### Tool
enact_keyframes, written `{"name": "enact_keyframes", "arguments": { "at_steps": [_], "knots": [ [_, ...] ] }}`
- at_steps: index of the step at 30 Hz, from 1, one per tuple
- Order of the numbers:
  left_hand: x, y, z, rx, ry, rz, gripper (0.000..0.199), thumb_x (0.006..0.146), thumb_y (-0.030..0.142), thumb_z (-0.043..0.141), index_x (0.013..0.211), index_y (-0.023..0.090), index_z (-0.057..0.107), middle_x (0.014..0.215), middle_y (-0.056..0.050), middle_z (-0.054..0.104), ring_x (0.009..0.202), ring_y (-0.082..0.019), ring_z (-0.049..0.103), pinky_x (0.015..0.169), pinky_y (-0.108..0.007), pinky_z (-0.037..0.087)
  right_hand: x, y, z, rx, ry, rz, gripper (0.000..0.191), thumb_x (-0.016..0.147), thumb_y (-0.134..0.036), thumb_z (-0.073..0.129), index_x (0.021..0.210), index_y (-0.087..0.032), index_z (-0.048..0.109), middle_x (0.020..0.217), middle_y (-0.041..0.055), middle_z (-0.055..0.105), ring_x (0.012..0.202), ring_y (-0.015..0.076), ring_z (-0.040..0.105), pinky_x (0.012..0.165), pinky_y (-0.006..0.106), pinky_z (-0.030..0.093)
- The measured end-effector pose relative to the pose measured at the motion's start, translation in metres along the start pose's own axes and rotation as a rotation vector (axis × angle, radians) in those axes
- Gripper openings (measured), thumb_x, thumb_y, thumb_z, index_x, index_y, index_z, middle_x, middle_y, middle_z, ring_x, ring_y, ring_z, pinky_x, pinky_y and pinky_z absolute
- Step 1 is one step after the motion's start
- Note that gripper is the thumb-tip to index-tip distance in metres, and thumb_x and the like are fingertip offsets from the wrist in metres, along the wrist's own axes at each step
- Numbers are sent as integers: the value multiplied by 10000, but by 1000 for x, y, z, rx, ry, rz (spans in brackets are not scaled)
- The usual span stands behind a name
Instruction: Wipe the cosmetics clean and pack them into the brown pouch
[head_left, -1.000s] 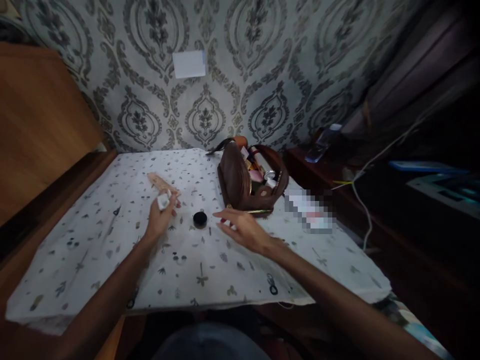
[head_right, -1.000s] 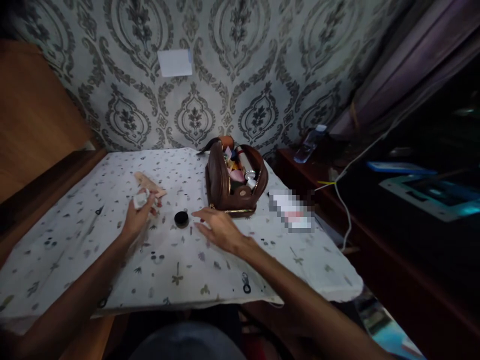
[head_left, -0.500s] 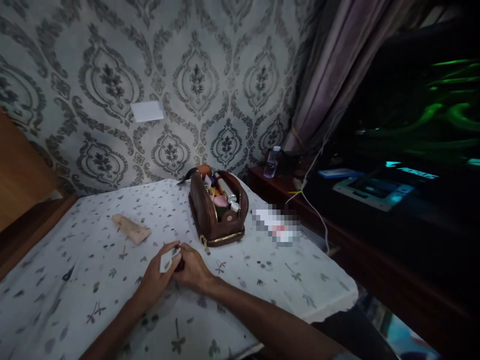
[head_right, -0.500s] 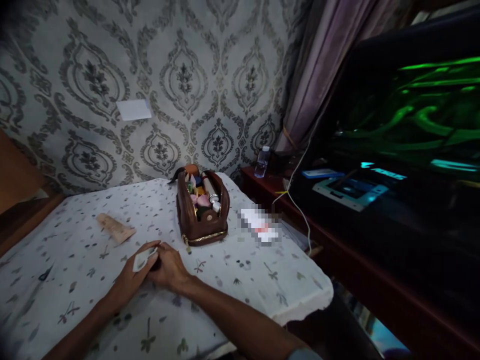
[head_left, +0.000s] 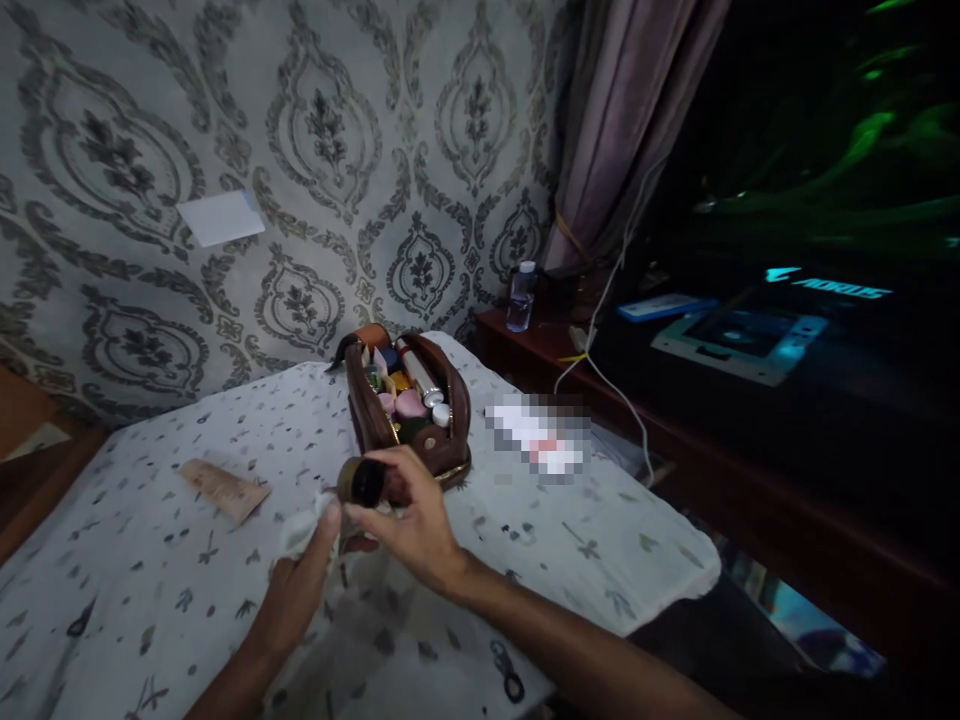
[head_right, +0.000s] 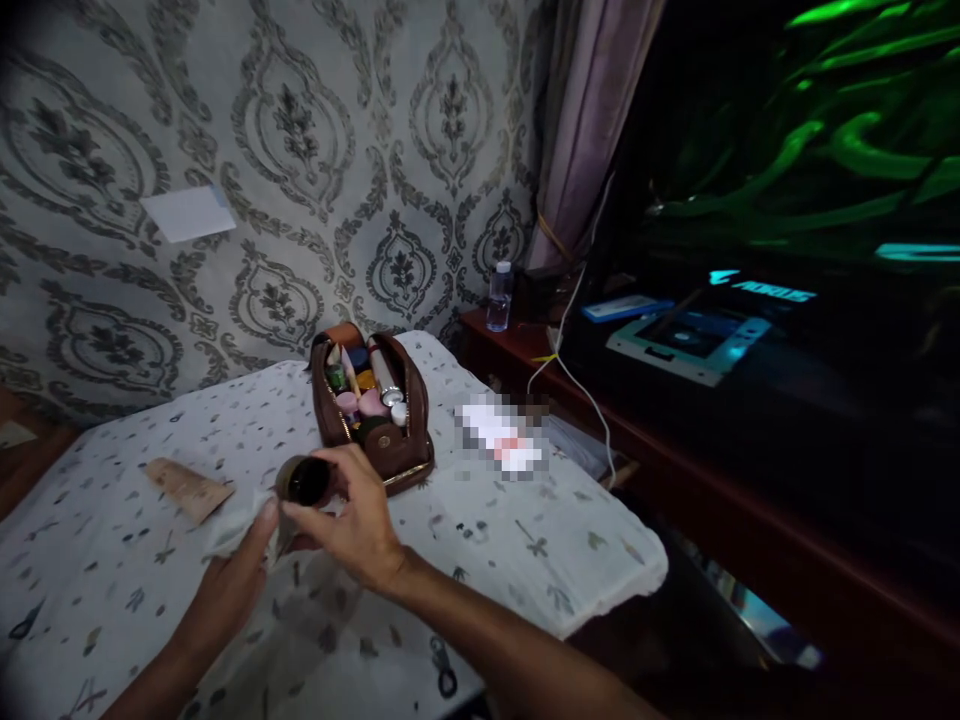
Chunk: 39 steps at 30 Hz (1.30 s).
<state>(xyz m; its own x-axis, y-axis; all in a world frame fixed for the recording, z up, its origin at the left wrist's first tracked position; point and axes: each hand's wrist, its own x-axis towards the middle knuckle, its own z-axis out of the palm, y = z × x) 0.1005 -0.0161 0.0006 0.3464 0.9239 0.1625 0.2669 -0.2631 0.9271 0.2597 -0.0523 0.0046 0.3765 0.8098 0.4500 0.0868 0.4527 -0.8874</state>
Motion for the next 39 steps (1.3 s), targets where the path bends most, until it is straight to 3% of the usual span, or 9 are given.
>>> {"name": "enact_keyframes", "arguments": {
  "at_steps": [2, 4, 6, 8, 12, 19, 29, 36, 39],
  "knots": [
    [13, 25, 5, 148, -69, 167, 361, 894, 417, 573, 1203, 253, 661, 770, -49, 673, 727, -239, 650, 631, -319, 536, 11, -13, -23, 28, 36, -19, 415, 730, -309, 771, 1097, -245, 590, 1032, 43, 614, 904, 186, 634, 781, 306, 548],
    [32, 49, 8, 408, -185, 514, 355, 926, 316, 509, 1249, 241, 639, 833, -64, 649, 722, -197, 619, 618, -267, 488, 23, -25, -47, 53, 37, -48, 406, 771, -304, 743, 1134, -247, 571, 1089, 53, 614, 936, 184, 640, 830, 326, 548],
    [53, 67, 10, 717, -183, 742, 426, 913, 241, 469, 1319, 271, 596, 812, -56, 613, 648, -176, 569, 506, -230, 375, 36, -34, -70, 12, 45, -81, 405, 805, -315, 718, 1183, -255, 585, 1156, 70, 592, 1007, 197, 631, 868, 346, 544],
    [71, 75, 11, 946, -165, 838, 531, 876, 196, 444, 1391, 294, 529, 766, -45, 581, 567, -174, 516, 428, -234, 243, 48, -39, -90, -52, 22, -96, 409, 830, -329, 700, 1221, -273, 595, 1146, 63, 602, 1005, 198, 628, 876, 360, 543],
    [87, 75, 13, 1099, -209, 825, 551, 853, 200, 435, 1394, 289, 497, 815, -49, 598, 523, -178, 495, 404, -251, 205, 63, -38, -116, -95, 21, -80, 376, 832, -353, 718, 1182, -264, 614, 1133, 44, 638, 1011, 198, 630, 888, 353, 536],
    [83, 64, 17, 903, -253, 723, 407, 964, 215, 421, 1367, 236, 476, 875, -44, 593, 641, -150, 567, 535, -227, 405, 68, -27, -129, -69, -79, -74, 383, 863, -361, 700, 1219, -285, 582, 1120, 34, 638, 1032, 199, 632, 869, 333, 546],
    [81, 52, 22, 720, -210, 707, 411, 971, 170, 460, 1373, 254, 466, 841, -24, 526, 646, -134, 509, 564, -234, 394, 90, -29, -114, -305, -396, -217, 415, 899, -263, 628, 1309, -311, 590, 1007, 38, 576, 934, 197, 567, 834, 368, 531],
    [83, 51, 21, 662, -222, 691, 362, 977, 197, 450, 1331, 233, 518, 848, -36, 547, 666, -139, 529, 602, -247, 427, 107, -30, -92, -63, -282, -74, 291, 841, -246, 667, 1101, -237, 539, 1051, 19, 602, 931, 165, 596, 757, 275, 505],
    [83, 48, 21, 667, -212, 706, 364, 978, 187, 449, 1332, 237, 516, 850, -31, 535, 686, -137, 538, 619, -241, 437, 109, -29, -86, -124, -290, -86, 272, 788, -227, 710, 987, -229, 524, 983, -11, 610, 858, 142, 586, 709, 246, 460]
  ]
}}
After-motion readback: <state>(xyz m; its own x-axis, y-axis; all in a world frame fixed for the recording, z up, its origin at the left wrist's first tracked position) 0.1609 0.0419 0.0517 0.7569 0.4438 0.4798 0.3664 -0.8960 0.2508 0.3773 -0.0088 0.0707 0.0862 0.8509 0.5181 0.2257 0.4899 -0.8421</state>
